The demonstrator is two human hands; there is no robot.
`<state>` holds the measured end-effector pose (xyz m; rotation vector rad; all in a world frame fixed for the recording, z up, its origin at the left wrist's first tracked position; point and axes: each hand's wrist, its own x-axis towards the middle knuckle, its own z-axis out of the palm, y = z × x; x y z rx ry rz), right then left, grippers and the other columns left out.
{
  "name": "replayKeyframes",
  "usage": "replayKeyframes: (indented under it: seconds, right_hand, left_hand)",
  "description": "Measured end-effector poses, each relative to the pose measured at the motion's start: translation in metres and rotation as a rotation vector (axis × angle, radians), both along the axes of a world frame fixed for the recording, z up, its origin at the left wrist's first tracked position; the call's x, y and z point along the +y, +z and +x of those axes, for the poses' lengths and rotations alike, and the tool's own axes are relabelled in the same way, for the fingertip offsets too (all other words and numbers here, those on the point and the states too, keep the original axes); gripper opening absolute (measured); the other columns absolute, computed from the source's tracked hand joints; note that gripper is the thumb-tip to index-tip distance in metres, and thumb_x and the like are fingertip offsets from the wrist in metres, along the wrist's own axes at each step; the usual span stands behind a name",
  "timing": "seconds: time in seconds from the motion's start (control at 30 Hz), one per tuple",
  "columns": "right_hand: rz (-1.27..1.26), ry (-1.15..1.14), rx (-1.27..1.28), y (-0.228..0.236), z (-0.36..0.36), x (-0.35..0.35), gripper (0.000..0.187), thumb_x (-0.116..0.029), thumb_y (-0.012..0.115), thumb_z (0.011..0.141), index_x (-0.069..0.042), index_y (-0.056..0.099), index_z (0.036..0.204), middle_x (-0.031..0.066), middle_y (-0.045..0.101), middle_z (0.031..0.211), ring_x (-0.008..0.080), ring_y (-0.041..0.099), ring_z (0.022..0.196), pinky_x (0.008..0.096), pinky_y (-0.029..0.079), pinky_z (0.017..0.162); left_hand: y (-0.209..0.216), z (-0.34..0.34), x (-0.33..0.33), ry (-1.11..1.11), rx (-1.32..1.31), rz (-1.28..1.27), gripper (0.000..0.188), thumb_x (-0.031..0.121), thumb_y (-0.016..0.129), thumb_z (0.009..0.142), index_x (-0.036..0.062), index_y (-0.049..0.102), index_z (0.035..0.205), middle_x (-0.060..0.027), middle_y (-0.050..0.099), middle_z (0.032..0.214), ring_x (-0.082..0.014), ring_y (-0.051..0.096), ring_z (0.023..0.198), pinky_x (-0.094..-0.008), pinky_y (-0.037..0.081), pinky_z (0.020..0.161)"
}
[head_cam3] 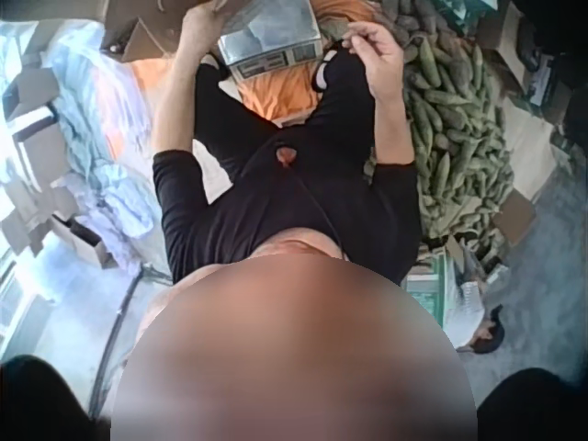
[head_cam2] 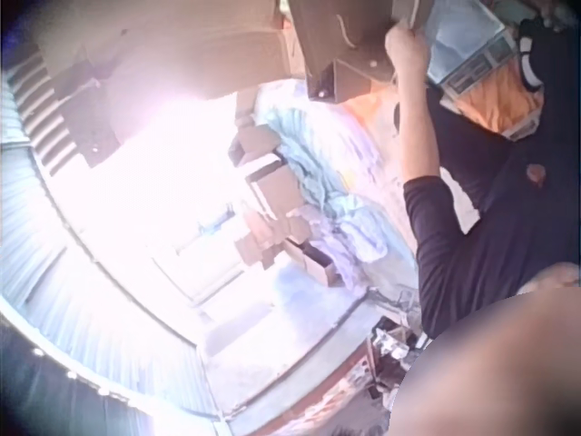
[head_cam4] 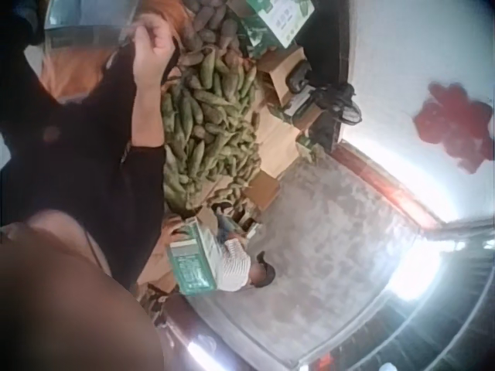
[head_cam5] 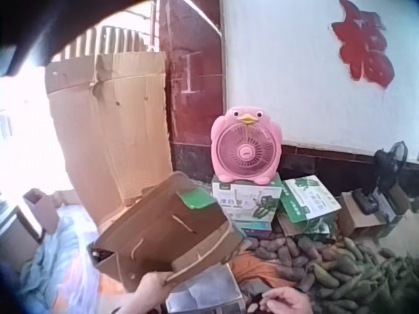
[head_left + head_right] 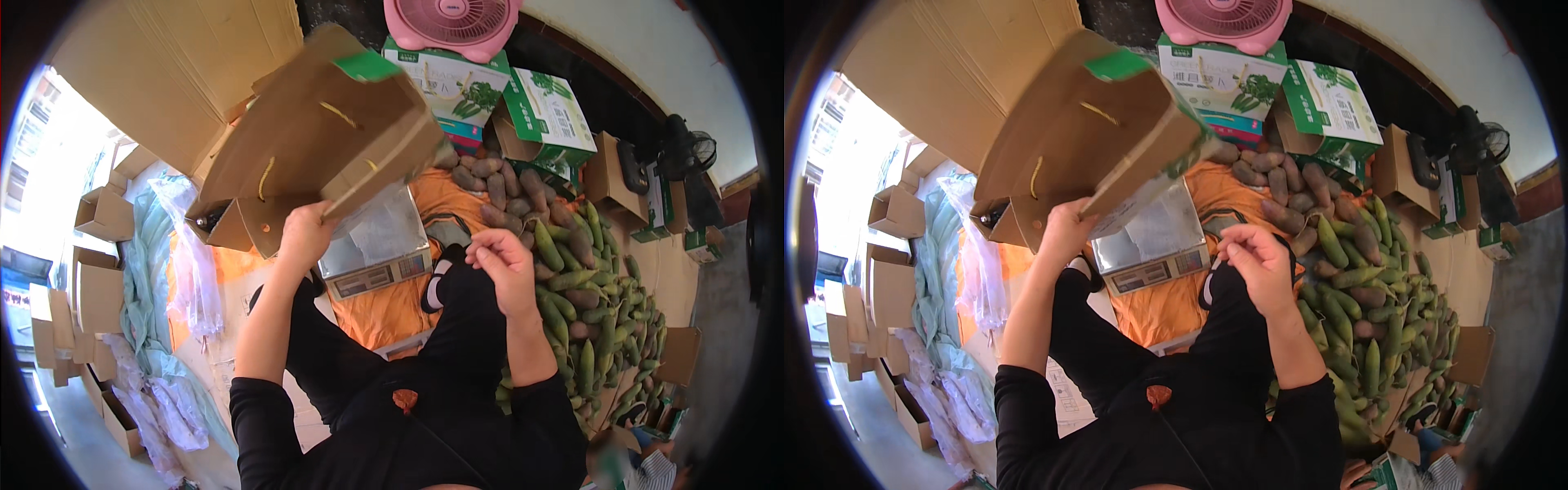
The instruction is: Sorting and packing winter melons into cardboard boxes and weighing them on a scale.
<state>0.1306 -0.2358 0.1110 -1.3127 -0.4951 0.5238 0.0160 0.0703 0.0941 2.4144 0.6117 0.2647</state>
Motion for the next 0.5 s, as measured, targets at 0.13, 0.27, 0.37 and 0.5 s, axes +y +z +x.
replayKeyframes:
  seconds: [0.13,0.27,0.37,0.5]
  right_hand:
    - [-0.027,-0.074,-0.041,-0.005,0.011,-0.014,0.019,-0.001,0.055,0.092,0.001,0.060,0.110,0.0042,0.064,0.094,0.0098,0.060,0.083,0.0223,0.046,0.073]
    - [-0.102,-0.173,-0.113,-0.008,0.021,-0.028,0.018,-0.003,0.055,0.092,-0.001,0.061,0.109,0.0028,0.064,0.093,0.0088,0.059,0.082,0.0218,0.046,0.073]
    - [-0.145,-0.249,-0.111,-0.014,0.030,-0.041,0.017,-0.003,0.055,0.092,-0.002,0.061,0.108,0.0021,0.064,0.093,0.0082,0.059,0.083,0.0215,0.045,0.072]
    - [-0.192,-0.320,-0.095,-0.027,0.040,-0.054,0.017,-0.002,0.055,0.092,-0.002,0.062,0.108,0.0014,0.063,0.093,0.0078,0.058,0.082,0.0213,0.045,0.072]
  left_hand:
    - [-0.042,-0.001,-0.017,-0.126,0.220,0.163,0.031,0.011,0.064,0.078,0.0079,0.067,0.109,-0.0193,0.067,0.096,-0.0369,0.064,0.090,-0.0449,0.051,0.080]
    - [-0.071,0.001,-0.029,-0.186,0.444,0.189,0.026,0.012,0.061,0.079,0.0126,0.068,0.104,-0.0170,0.067,0.096,-0.0363,0.063,0.093,-0.0457,0.051,0.082]
    - [-0.078,0.004,-0.035,-0.216,0.542,0.185,0.024,0.012,0.060,0.080,0.0143,0.069,0.102,-0.0164,0.067,0.097,-0.0358,0.063,0.095,-0.0458,0.051,0.082]
    - [-0.088,-0.006,-0.032,-0.225,0.501,0.242,0.027,0.016,0.063,0.079,0.0126,0.068,0.105,-0.0148,0.067,0.100,-0.0347,0.063,0.097,-0.0455,0.051,0.083]
